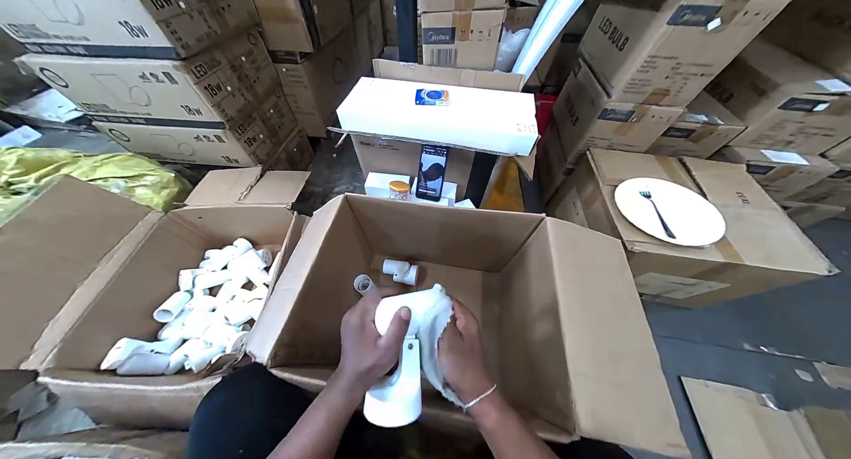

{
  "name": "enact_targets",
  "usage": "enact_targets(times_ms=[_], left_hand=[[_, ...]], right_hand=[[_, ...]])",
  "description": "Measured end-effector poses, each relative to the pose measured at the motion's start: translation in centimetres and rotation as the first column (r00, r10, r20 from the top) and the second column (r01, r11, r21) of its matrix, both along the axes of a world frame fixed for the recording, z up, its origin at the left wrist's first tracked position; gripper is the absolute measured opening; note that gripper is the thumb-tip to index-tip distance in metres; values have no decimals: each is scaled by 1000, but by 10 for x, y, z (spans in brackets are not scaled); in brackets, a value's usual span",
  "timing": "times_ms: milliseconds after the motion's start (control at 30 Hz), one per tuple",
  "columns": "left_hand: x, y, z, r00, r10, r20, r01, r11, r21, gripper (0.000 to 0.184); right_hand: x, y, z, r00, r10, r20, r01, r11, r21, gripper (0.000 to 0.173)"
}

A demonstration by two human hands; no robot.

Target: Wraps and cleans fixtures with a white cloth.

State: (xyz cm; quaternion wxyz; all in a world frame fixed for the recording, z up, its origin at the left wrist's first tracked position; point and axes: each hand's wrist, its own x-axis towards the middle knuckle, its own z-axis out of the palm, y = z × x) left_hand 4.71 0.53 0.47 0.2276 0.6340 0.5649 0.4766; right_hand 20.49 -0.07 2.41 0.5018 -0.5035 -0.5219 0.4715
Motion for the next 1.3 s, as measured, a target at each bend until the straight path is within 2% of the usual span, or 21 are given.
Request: enact_targets(times_ms=[33,67,100,133,167,233,267,333,400,467,533,567,633,700,767,867,933,1000,1067,1200,1300], left_hand=[[4,1,6,984,29,175,10,976,-219,54],[8,6,8,951,93,295,14,940,-341,51],[10,6,7,945,125,301,-10,935,-356,51],[12,3,5,971,134,200,-78,961,-267,51],[11,1,1,990,129,62,-122,986,-110,55],[10,7,-3,982,128,-136,-95,970,225,62],[11,11,-1,979,122,-165,-71,956,286,62],[16,17,8,993,85,-87,-71,985,155,58],[22,24,18,976,99,194,-74,988,-134,44],[25,34,19,823,193,535,24,929,-370,43],[26,36,22,583,306,753,179,855,-486,58],[26,36,25,480,349,805,246,827,-505,63],[26,37,33,341,381,859,339,803,-490,67],[27,36,42,297,368,881,386,798,-464,70],[30,37,49,365,334,869,363,808,-464,75],[30,37,44,584,248,773,247,853,-460,77],[27,34,40,703,196,684,185,878,-442,68],[22,26,38,782,120,612,197,883,-426,47],[13,17,36,779,40,626,290,862,-416,37],[-13,-1,22,688,-52,724,528,720,-450,43],[-29,-15,-2,751,4,661,472,696,-541,44]], right_hand=[[-1,-5,-5,992,-22,128,-1,984,176,27],[-3,-7,-12,958,-88,273,-15,935,354,26],[-6,-9,-18,921,-166,354,-17,888,460,27],[-7,-12,-19,922,-186,339,14,892,452,30],[-7,-12,-15,944,-181,276,70,927,369,32],[-3,-4,0,987,-159,30,157,986,60,31],[1,1,2,978,-167,-127,157,984,-81,35],[7,12,1,878,-219,-426,131,965,-225,41],[16,22,3,729,-234,-644,84,963,-255,48],[27,30,5,636,-232,-736,82,969,-234,59],[38,32,2,643,-248,-725,136,968,-210,61],[41,33,0,675,-258,-691,170,966,-194,58],[43,34,-1,800,-250,-546,201,968,-148,44],[40,31,5,931,-167,-324,145,985,-92,33],[35,27,12,977,-20,-214,-1,995,-96,29],[33,23,11,963,157,-219,-188,973,-133,30],[33,23,8,955,204,-214,-236,962,-137,31],[33,22,7,954,203,-221,-240,958,-158,32],[37,22,7,944,234,-234,-285,934,-215,33],[34,20,4,917,370,-153,-399,867,-298,31],[18,12,-15,904,421,67,-385,874,-297,26]])
